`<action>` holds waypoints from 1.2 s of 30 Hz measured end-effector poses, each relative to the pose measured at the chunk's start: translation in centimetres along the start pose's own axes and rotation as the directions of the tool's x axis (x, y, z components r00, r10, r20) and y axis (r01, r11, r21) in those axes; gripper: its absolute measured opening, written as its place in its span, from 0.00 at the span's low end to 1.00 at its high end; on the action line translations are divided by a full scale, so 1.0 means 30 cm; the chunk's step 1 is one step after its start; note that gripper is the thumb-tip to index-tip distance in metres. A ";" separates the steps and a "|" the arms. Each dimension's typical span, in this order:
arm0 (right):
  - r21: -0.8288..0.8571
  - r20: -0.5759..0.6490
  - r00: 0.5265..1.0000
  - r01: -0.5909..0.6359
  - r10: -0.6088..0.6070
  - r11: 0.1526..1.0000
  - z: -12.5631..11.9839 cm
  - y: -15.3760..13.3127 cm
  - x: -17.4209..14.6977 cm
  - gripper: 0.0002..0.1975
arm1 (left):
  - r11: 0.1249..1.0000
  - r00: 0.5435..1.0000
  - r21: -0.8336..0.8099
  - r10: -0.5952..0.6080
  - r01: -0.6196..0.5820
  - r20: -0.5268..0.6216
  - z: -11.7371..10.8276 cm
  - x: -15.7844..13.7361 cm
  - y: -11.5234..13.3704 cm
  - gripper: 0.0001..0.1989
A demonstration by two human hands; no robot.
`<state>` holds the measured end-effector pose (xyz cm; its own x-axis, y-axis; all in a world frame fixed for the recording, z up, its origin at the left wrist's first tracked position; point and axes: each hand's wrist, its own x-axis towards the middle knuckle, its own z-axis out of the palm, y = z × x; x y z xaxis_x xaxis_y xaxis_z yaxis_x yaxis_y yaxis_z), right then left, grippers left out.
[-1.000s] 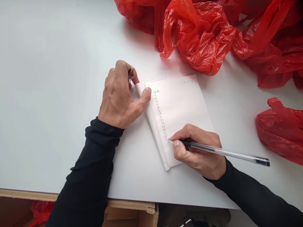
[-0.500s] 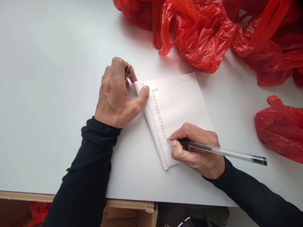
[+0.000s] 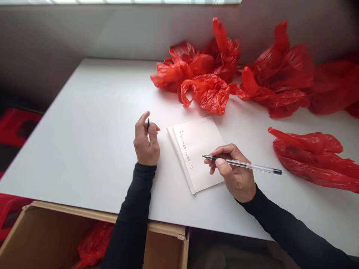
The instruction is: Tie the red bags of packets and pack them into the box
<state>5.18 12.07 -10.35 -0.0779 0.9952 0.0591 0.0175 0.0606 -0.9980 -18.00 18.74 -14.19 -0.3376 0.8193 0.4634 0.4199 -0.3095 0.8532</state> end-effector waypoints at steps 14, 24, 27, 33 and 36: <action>0.191 0.193 0.978 -0.120 0.082 0.974 -0.056 -0.207 -0.188 0.10 | 0.829 0.873 -0.295 -0.402 0.475 0.277 -0.116 -0.450 0.494 0.08; 0.222 0.372 0.909 -0.283 0.188 0.933 -0.142 -0.211 -0.313 0.31 | 0.799 0.801 -0.267 -0.389 0.539 0.454 -0.013 -0.553 0.608 0.06; 0.229 0.336 0.915 -0.309 0.223 0.923 -0.208 -0.187 -0.337 0.34 | 0.787 0.761 -0.258 -0.366 0.561 0.536 0.073 -0.586 0.644 0.06; -0.106 -0.173 0.974 -0.167 0.147 0.980 -0.561 -0.166 -0.327 0.30 | 0.989 0.723 -0.083 -0.034 0.126 0.690 0.301 -0.500 0.664 0.09; -0.491 -0.494 0.867 -0.332 0.056 0.805 -0.840 -0.153 -0.297 0.30 | 0.983 0.793 -0.039 0.168 -0.179 0.585 0.452 -0.425 0.638 0.13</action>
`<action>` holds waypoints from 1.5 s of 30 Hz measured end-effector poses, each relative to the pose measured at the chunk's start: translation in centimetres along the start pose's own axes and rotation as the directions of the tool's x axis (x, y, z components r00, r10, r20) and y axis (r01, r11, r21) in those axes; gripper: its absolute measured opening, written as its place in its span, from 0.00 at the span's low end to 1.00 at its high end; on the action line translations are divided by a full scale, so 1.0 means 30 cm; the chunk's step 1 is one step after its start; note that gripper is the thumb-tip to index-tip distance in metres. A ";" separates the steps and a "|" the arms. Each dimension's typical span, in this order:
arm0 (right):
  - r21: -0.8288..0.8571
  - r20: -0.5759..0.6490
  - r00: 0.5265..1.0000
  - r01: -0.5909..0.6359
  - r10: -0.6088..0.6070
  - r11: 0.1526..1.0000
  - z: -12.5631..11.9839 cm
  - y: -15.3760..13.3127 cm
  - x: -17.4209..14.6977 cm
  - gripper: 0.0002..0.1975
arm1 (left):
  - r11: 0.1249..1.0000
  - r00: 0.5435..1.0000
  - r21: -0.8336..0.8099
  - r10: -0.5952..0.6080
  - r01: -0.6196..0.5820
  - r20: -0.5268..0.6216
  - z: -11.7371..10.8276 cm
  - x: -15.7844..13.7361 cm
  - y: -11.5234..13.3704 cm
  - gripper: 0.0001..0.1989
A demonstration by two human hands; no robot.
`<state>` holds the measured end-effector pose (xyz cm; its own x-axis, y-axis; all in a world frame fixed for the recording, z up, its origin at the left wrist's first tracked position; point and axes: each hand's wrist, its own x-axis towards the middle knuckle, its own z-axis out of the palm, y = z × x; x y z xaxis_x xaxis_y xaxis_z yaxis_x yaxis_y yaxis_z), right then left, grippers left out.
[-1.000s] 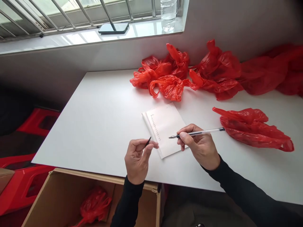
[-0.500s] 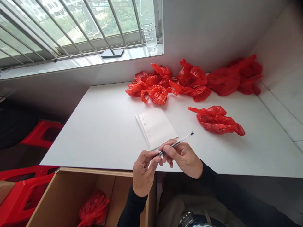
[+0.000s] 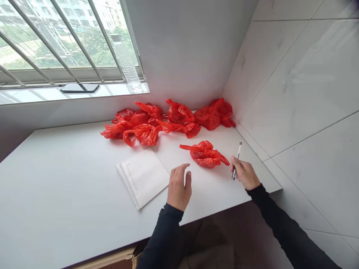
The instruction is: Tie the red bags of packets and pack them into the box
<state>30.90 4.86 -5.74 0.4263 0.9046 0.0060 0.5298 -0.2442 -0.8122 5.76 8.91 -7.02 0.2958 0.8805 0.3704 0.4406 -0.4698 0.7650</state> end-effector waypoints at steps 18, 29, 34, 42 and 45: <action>-0.015 0.211 0.946 0.256 -0.248 0.966 0.137 -0.103 0.112 0.19 | 0.610 0.839 -0.633 -0.530 0.476 0.120 0.182 -0.033 0.032 0.21; 0.499 0.440 0.883 -0.086 -0.167 0.862 0.120 -0.146 -0.018 0.31 | 0.020 0.819 -0.934 -0.486 0.358 0.303 0.093 -0.052 0.071 0.26; 0.496 0.459 0.863 -0.052 -0.210 0.867 0.130 -0.136 -0.120 0.31 | -0.014 0.841 -0.957 -0.472 0.291 0.263 0.054 -0.095 0.098 0.22; 0.543 0.520 0.829 -0.135 -0.206 0.829 0.142 -0.151 -0.145 0.19 | -0.044 0.776 -0.943 -0.556 0.330 0.298 0.004 -0.134 0.094 0.19; 0.523 0.629 0.765 -0.280 -0.143 0.805 0.141 -0.156 -0.155 0.23 | -0.050 0.771 -0.961 -0.586 0.272 0.249 0.002 -0.141 0.101 0.19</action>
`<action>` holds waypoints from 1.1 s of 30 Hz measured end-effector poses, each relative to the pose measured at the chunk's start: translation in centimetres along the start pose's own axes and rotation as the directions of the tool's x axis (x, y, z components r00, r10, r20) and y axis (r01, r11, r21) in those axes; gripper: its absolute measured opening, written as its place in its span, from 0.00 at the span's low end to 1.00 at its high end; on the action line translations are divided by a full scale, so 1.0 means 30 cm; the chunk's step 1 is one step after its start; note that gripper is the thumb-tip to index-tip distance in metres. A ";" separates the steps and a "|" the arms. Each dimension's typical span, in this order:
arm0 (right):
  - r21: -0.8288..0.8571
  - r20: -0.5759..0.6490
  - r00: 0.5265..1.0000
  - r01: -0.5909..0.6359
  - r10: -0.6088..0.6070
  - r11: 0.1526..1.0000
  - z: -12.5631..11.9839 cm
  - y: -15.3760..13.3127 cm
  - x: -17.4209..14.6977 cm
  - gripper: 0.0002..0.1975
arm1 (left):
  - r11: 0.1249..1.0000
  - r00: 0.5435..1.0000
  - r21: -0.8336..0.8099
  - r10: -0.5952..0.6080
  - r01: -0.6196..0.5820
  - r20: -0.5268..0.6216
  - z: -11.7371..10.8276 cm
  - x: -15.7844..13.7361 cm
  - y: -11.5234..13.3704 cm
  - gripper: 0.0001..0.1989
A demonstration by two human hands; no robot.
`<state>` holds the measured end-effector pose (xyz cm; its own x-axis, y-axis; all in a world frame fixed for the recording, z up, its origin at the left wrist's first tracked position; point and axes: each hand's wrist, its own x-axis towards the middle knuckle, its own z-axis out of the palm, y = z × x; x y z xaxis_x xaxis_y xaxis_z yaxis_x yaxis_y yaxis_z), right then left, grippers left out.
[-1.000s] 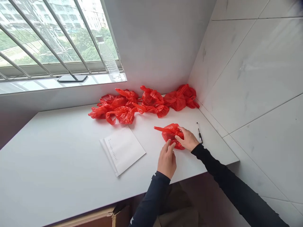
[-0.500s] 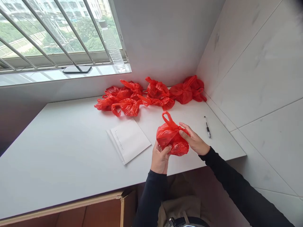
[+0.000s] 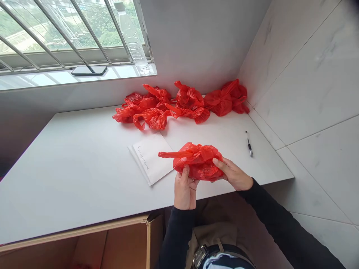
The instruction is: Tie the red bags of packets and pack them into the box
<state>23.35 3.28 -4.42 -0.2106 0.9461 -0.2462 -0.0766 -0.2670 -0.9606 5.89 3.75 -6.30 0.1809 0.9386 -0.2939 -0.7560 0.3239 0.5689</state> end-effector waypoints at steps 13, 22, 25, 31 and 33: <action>-0.164 0.092 0.991 0.114 -0.100 0.980 0.023 -0.029 0.001 0.21 | 0.998 0.997 0.068 0.018 -0.013 -0.080 -0.017 -0.011 0.003 0.24; -0.136 0.089 0.983 0.172 -0.161 0.976 0.072 -0.038 0.004 0.18 | 0.998 0.999 0.052 0.046 -0.047 0.029 -0.018 -0.020 0.005 0.20; -0.145 0.144 0.971 0.210 -0.189 0.967 0.099 -0.063 0.012 0.24 | 0.998 0.998 0.006 0.061 -0.061 -0.032 -0.025 -0.008 0.024 0.22; -0.325 0.132 0.978 0.198 -0.164 0.925 0.201 -0.064 -0.035 0.17 | 0.981 0.977 -0.015 0.191 -0.194 -0.099 -0.039 -0.112 0.084 0.26; -0.399 0.199 0.976 0.168 -0.094 0.901 0.209 -0.024 -0.068 0.23 | 0.971 0.951 0.001 0.234 -0.238 -0.204 -0.107 -0.175 0.121 0.25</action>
<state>17.73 0.39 -2.42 -0.3921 0.9114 -0.1245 0.2845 -0.0086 -0.9586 0.16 -0.38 -5.16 -0.1330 0.9436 -0.3032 -0.7766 0.0908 0.6234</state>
